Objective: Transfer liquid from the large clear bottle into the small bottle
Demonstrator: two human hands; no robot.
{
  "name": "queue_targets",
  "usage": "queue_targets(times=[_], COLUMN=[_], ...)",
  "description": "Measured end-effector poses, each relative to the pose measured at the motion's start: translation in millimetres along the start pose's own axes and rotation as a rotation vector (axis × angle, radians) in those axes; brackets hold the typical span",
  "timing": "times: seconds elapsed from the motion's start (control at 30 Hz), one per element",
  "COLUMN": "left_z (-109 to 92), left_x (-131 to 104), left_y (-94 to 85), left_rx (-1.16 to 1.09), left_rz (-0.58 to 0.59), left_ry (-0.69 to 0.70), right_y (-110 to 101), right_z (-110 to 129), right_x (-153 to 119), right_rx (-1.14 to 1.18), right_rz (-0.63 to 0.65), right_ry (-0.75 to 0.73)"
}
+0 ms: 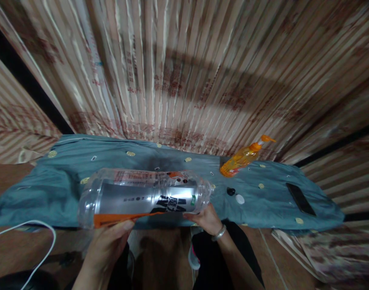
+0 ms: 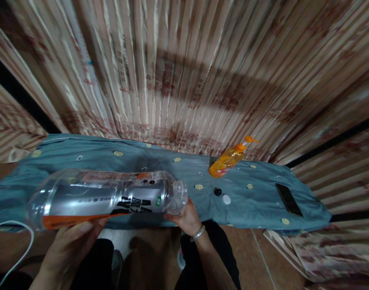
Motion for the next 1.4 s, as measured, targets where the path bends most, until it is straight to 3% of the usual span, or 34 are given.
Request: queue_targets(times=[0.23, 0.6, 0.97, 1.13, 1.4], left_z=[-2.7, 1.8, -0.7, -0.3, -2.7], left_x=[-2.1, 0.3, -1.8, -1.3, -2.0], left_y=[3.8, -4.1, 1.7, 1.3, -0.7], left_rx=[-0.060, -0.101, -0.098, -0.026, -0.033], left_rz=[-0.026, -0.064, -0.050, 0.022, -0.019], left_ry=[0.015, 0.039, 0.015, -0.021, 0.012], right_y=[-3.4, -0.2, -1.6, 0.2, 0.0], right_z=[6.4, 2.0, 3.2, 0.2, 1.7], right_x=[1.4, 0.8, 1.3, 0.6, 0.5], right_rx=[-0.046, -0.012, -0.031, -0.029, 0.027], right_rz=[-0.015, -0.002, -0.033, -0.032, -0.029], right_ry=[-0.010, 0.013, -0.005, -0.001, 0.004])
Point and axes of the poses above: each hand's wrist, its own x-axis towards the middle knuckle, its own y-axis out of the palm, z = x × y, the point moved 5 cm from there along x, towards the middle knuckle, and after that the axes turned 6 degrees about -x, right-handed, at the moved point
